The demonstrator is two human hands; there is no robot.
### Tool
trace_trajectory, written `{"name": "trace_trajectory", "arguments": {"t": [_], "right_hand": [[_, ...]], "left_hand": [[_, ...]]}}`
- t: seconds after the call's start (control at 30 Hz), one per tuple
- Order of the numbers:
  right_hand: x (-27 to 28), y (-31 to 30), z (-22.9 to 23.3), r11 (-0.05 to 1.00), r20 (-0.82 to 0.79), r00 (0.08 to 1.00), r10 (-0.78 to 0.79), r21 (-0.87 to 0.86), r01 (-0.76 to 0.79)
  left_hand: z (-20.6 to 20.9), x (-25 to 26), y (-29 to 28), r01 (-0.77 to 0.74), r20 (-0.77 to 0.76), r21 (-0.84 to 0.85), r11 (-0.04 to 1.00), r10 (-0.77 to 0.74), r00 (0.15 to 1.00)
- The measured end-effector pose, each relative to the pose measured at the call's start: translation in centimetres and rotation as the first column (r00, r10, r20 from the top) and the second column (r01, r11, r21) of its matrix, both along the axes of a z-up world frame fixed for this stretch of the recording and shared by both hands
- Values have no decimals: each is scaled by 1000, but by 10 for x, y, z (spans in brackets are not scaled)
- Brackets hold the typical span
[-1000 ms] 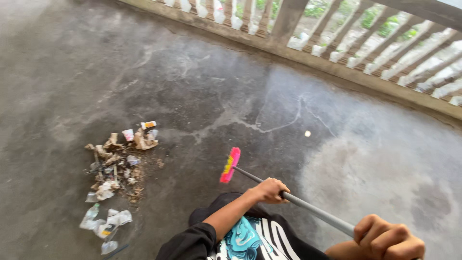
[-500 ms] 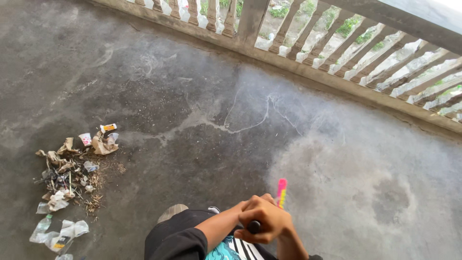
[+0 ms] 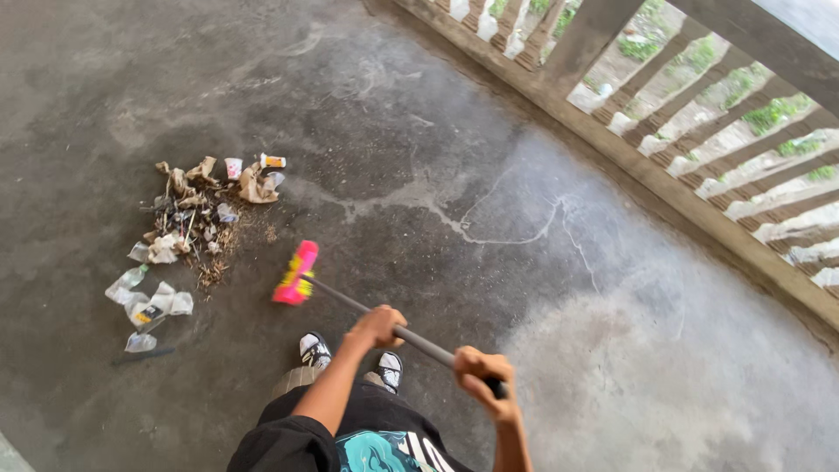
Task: The person sweeps debris and trash into a pile on a balcony using a broom.
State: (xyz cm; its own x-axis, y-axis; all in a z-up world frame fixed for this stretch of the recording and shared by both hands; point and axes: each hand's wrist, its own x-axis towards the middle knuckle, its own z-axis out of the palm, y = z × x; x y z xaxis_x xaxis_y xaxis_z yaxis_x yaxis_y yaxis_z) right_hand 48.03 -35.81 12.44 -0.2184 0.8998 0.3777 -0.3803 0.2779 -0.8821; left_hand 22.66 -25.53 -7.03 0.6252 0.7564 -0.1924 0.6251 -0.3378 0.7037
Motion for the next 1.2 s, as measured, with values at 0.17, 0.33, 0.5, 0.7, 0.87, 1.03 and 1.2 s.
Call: {"name": "trace_trajectory", "arguments": {"t": [0.17,0.33,0.5,0.7,0.87,1.03,1.2], "right_hand": [[-46,-5,-7,963,71,978,196,-200,-178],[-56,33,51,984,166,974,152,70,-165],[-71,54,118,910,-231,915,331,335,-245],[-168,73,195,663,243,872,424,573,-482],[-287,99,193,801,300,929,217,489,-345],[-362,102,147,906,112,969,220,345,-246],[-412,93,121,931,36,950,310,190,-311]], "left_hand": [[-4,-85,-27,-262,-70,46,964,265,962],[47,-89,-32,-361,97,61,930,355,930],[110,-36,-38,-253,328,65,965,219,919],[122,-62,-33,174,558,92,980,-195,807],[136,-109,-21,-58,817,-124,991,135,560],[109,-242,24,141,370,-126,982,-85,925],[79,-323,39,-62,178,-157,986,90,980]]}}
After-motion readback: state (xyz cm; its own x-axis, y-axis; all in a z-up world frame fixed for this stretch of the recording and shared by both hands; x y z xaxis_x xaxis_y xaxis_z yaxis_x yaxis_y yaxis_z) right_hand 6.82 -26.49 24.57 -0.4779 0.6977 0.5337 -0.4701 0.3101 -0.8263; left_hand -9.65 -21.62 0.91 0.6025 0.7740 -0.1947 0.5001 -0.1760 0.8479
